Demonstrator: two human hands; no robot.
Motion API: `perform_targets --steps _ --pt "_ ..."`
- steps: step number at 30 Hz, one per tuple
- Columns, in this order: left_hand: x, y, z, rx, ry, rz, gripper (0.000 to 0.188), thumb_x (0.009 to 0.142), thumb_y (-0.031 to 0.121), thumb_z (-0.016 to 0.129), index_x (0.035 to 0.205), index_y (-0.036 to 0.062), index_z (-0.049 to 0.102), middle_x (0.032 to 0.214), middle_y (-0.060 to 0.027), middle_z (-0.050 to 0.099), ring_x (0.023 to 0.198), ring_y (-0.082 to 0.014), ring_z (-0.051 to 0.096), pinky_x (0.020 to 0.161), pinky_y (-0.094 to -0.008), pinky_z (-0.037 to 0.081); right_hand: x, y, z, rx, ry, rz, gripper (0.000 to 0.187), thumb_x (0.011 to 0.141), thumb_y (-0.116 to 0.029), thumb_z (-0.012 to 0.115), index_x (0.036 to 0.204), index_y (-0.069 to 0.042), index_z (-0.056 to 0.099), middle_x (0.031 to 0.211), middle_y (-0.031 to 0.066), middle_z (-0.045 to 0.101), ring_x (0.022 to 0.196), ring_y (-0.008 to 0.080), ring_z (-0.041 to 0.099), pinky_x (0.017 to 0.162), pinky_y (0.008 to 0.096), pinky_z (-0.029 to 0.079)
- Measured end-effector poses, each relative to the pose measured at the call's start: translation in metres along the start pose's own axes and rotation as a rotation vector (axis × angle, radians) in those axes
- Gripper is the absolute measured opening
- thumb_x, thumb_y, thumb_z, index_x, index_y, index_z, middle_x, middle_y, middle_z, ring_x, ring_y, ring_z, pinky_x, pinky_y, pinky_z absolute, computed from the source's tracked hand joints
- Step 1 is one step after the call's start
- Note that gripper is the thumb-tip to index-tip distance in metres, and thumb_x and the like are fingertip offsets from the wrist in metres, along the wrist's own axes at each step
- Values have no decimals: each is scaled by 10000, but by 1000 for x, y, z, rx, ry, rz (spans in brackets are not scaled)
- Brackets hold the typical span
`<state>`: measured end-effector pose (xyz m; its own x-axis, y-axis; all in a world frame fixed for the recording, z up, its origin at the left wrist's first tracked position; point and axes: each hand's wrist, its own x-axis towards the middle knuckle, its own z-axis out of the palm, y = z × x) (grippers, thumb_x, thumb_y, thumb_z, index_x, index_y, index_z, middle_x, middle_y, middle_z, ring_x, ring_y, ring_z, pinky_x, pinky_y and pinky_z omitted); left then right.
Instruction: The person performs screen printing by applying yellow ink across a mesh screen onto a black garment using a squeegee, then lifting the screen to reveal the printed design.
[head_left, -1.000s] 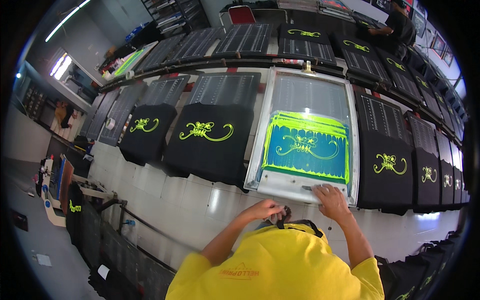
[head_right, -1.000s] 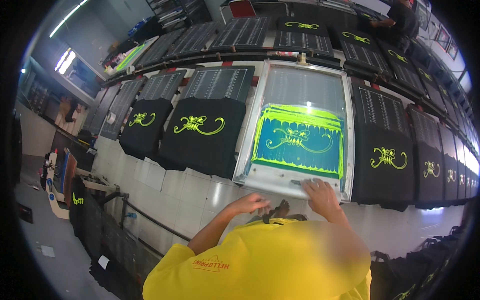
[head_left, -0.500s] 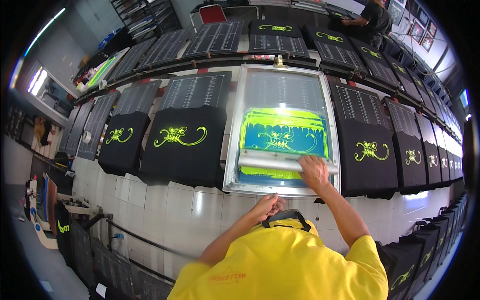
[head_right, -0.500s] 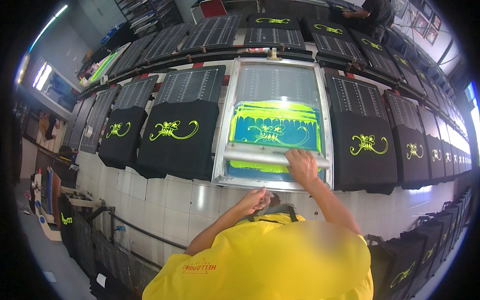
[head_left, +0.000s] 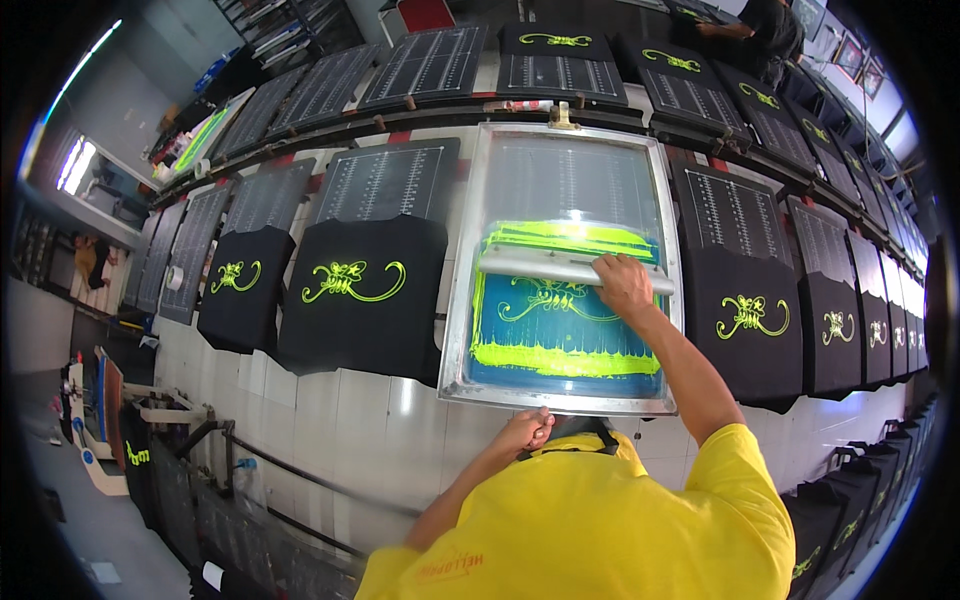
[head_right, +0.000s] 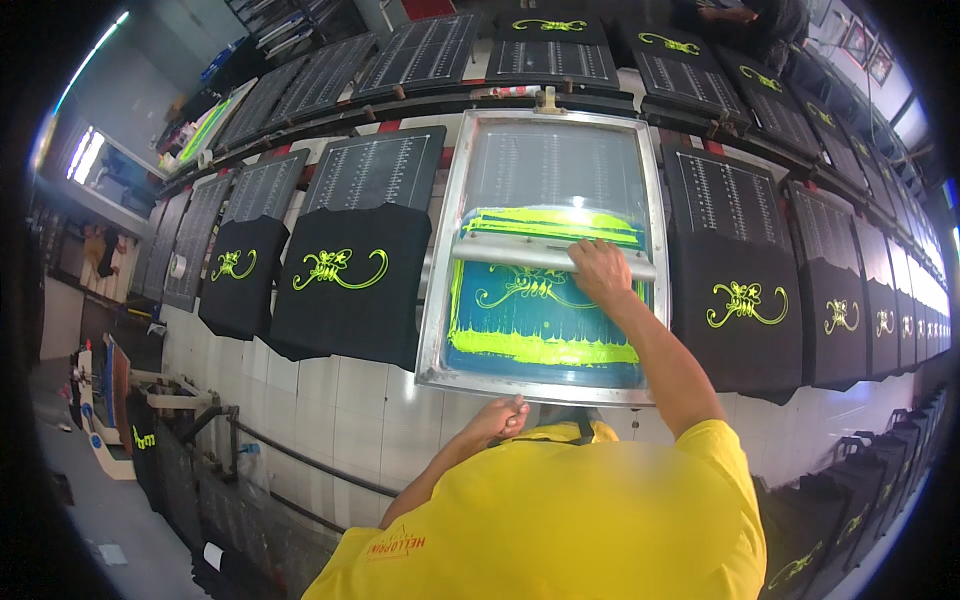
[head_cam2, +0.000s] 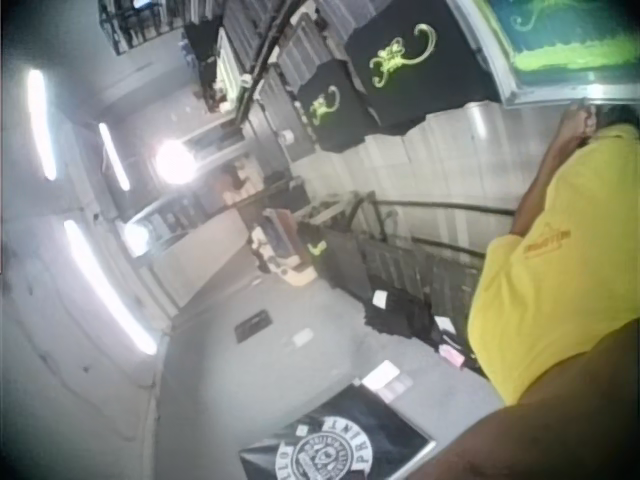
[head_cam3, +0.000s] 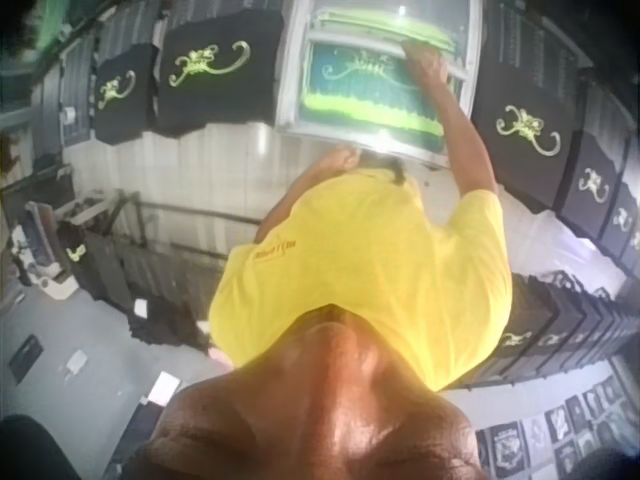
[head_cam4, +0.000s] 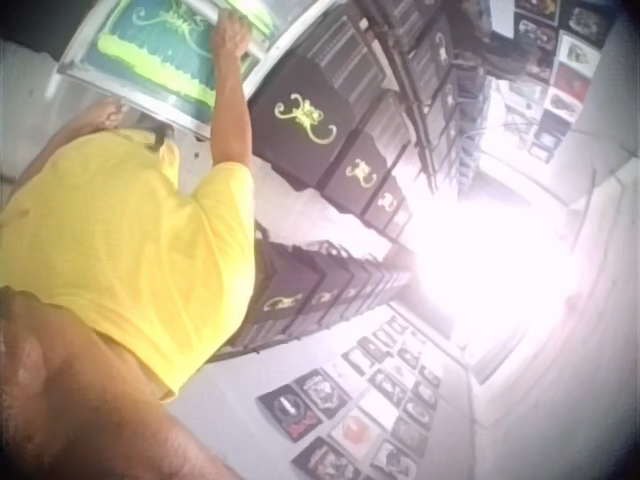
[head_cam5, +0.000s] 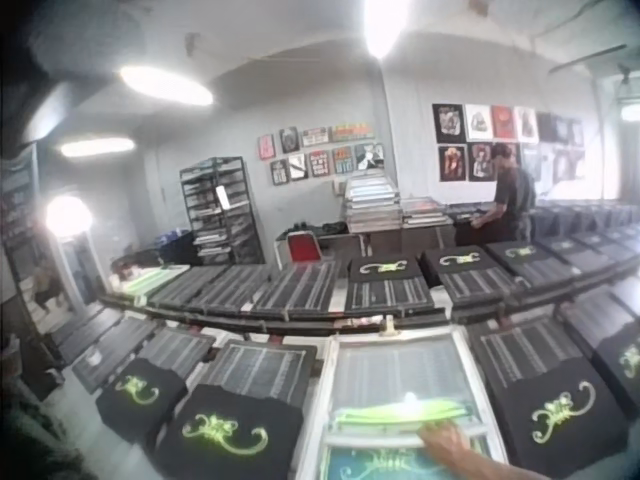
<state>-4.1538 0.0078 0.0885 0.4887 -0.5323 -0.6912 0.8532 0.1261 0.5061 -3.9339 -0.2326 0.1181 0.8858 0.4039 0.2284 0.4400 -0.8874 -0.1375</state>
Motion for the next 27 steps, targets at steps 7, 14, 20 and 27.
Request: perform_targets --steps 7,14,20,27 --pt "-1 3 0 -60 -15 11 320 1064 312 375 836 113 479 596 57 355 478 -45 312 445 -206 245 71 45 -38 255 -412 100 436 593 -287 734 952 -40 714 864 181 701 814 350 680 745 434 545" --pt "0 -1 -7 -170 -32 10 342 1057 332 401 813 100 467 599 51 352 468 -39 306 419 -192 260 32 17 -45 320 -584 14 479 588 -297 719 1002 -56 723 919 182 707 821 335 677 757 415 539" --pt "6 -8 -14 -200 -86 9 324 1055 316 408 840 91 498 604 45 390 471 -48 314 432 -204 272 -89 -67 -65 93 -259 -4 267 682 -173 731 900 -69 616 886 86 630 820 292 648 703 406 533" --pt "-52 63 6 1089 416 1013 329 881 298 656 1100 54 629 890 -72 578 779 -185 553 671 -301 453 -115 -83 -52 -10 -134 3 319 651 -137 754 899 -81 562 877 63 582 837 254 619 726 372 517"
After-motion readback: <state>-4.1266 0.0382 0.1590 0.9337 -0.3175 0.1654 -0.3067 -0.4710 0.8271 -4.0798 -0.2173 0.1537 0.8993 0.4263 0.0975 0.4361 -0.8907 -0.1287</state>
